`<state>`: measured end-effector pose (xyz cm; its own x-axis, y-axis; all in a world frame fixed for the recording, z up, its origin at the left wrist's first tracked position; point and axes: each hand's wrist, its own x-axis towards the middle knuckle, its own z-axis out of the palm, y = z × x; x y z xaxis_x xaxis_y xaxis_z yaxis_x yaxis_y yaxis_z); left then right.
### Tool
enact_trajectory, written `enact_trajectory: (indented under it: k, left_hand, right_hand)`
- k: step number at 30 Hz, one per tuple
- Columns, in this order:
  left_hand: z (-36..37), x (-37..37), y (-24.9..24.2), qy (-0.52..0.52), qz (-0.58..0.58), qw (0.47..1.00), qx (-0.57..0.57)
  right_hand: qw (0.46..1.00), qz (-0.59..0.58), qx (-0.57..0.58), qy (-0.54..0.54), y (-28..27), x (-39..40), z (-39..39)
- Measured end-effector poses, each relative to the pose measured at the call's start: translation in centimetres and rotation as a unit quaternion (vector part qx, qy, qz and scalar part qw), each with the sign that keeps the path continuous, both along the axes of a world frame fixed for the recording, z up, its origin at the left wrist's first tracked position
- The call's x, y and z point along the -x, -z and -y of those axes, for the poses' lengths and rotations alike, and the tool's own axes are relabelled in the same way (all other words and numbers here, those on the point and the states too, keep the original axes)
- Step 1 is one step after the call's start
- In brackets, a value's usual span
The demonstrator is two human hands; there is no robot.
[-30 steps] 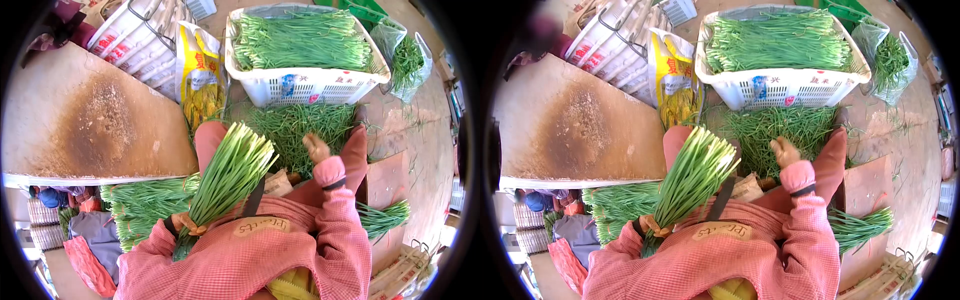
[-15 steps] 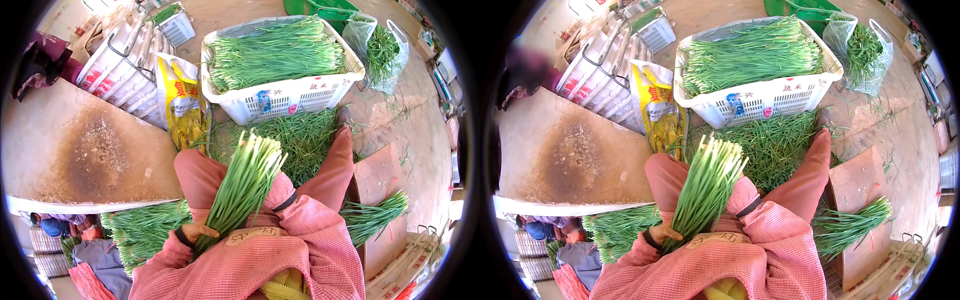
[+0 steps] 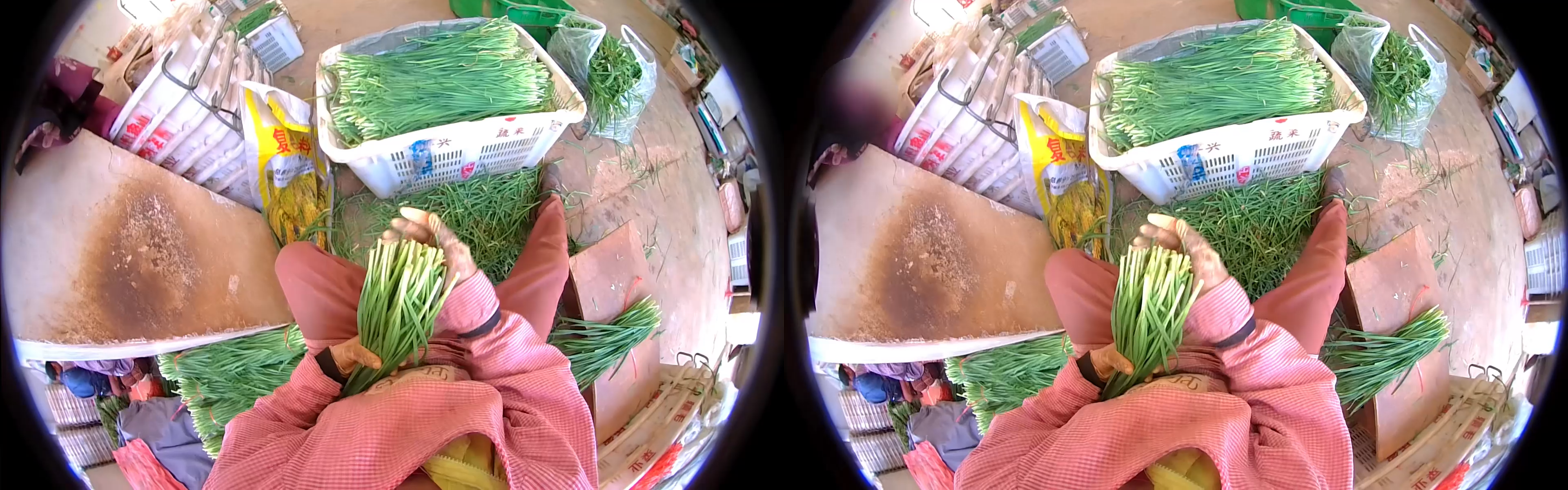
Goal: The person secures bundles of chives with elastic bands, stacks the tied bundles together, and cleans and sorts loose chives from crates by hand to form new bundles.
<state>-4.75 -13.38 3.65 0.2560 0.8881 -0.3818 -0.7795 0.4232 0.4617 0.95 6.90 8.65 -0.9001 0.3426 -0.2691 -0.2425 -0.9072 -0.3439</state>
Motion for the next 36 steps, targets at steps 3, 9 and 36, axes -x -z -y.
enact_trajectory:
  k: [3, 9, 36]
  left_hand:
    - [0.9, -0.5, 0.2, -0.028, 0.031, 0.999, 0.031]
    - [1.7, -1.0, -0.9, -0.143, -0.023, 0.987, 0.074]
    - [1.2, -2.9, -1.5, -0.157, -0.112, 0.980, 0.043]
  right_hand:
    - [0.971, 0.031, -0.233, 0.036, 4.2, 1.7, -2.1]
    - [0.881, 0.186, -0.369, 0.229, 3.2, -1.4, -6.1]
    - [0.595, 0.181, -0.781, 0.060, 1.6, -6.7, -6.1]
